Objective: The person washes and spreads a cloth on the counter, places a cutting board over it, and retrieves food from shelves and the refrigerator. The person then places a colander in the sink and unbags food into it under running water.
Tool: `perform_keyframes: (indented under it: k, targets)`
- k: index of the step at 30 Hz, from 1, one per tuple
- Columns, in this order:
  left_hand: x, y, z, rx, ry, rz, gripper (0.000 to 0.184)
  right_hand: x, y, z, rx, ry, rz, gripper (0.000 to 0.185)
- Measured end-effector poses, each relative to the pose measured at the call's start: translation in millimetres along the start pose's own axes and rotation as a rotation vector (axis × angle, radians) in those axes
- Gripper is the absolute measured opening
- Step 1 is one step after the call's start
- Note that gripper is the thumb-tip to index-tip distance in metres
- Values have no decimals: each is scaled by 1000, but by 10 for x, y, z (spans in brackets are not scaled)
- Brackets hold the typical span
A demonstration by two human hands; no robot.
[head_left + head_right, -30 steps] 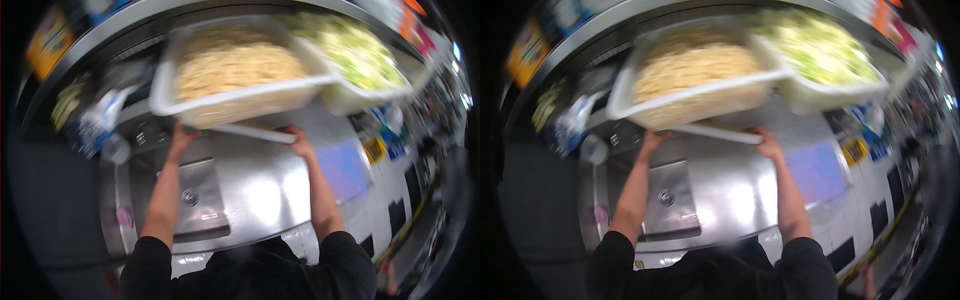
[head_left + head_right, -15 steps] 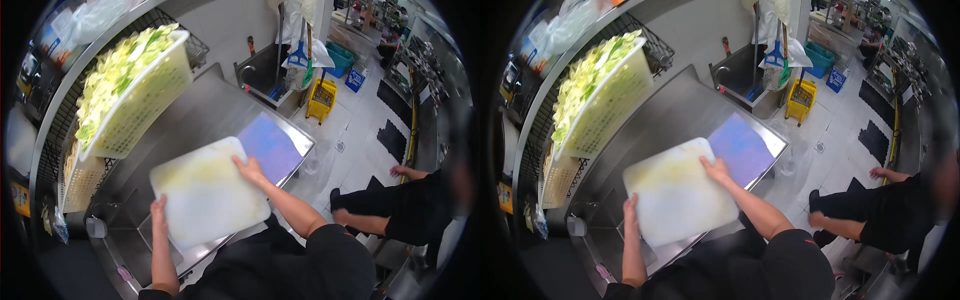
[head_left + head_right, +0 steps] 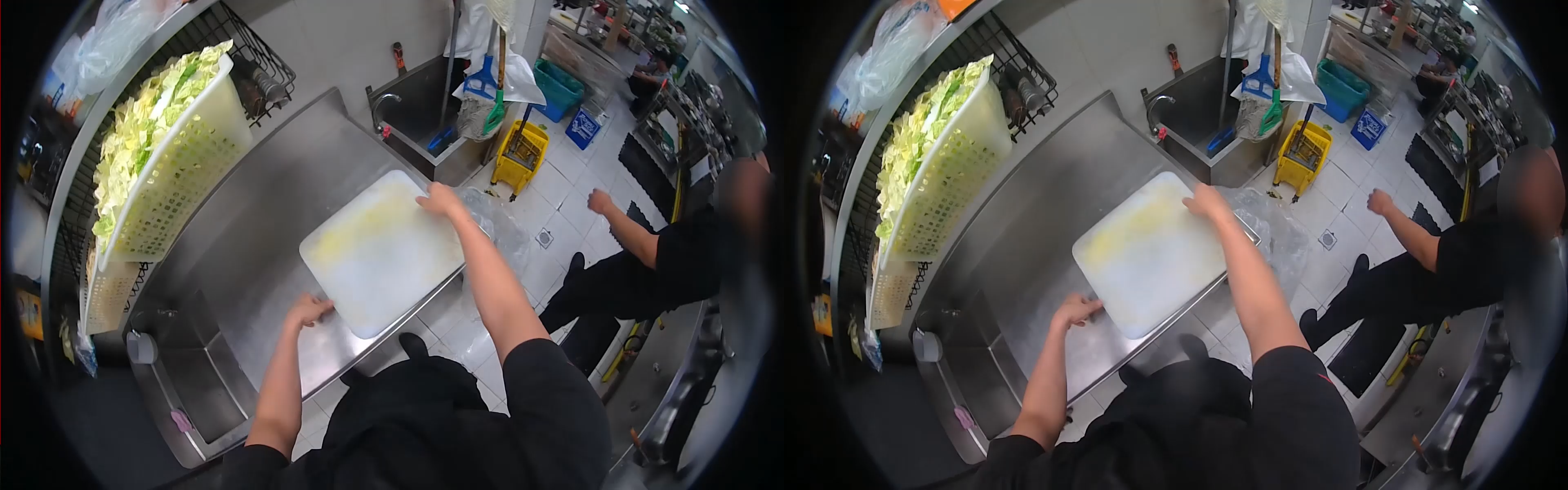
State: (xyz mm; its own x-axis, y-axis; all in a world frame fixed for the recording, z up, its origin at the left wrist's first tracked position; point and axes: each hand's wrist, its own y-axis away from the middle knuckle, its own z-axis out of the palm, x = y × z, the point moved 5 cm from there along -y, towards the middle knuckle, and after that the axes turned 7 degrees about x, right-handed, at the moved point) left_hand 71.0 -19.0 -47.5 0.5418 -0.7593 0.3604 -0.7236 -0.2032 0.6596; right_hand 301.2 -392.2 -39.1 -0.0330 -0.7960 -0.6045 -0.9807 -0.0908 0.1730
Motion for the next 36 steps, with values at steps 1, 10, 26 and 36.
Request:
perform_keyframes:
  k: [1,10,26,36]
  targets:
    - [-45,-14,38,-1,13,-11,56,127,47,32,-15,28,-20,58]
    - [207,-63,504,35,149,-94,56,597,678,343,197,220,61,57]
    - [-243,288,454,64,6,-35,56,306,893,503,-30,193,59,60]
    - [-735,595,926,230,505,476,40,-143,508,484,-122,1068,-193,31]
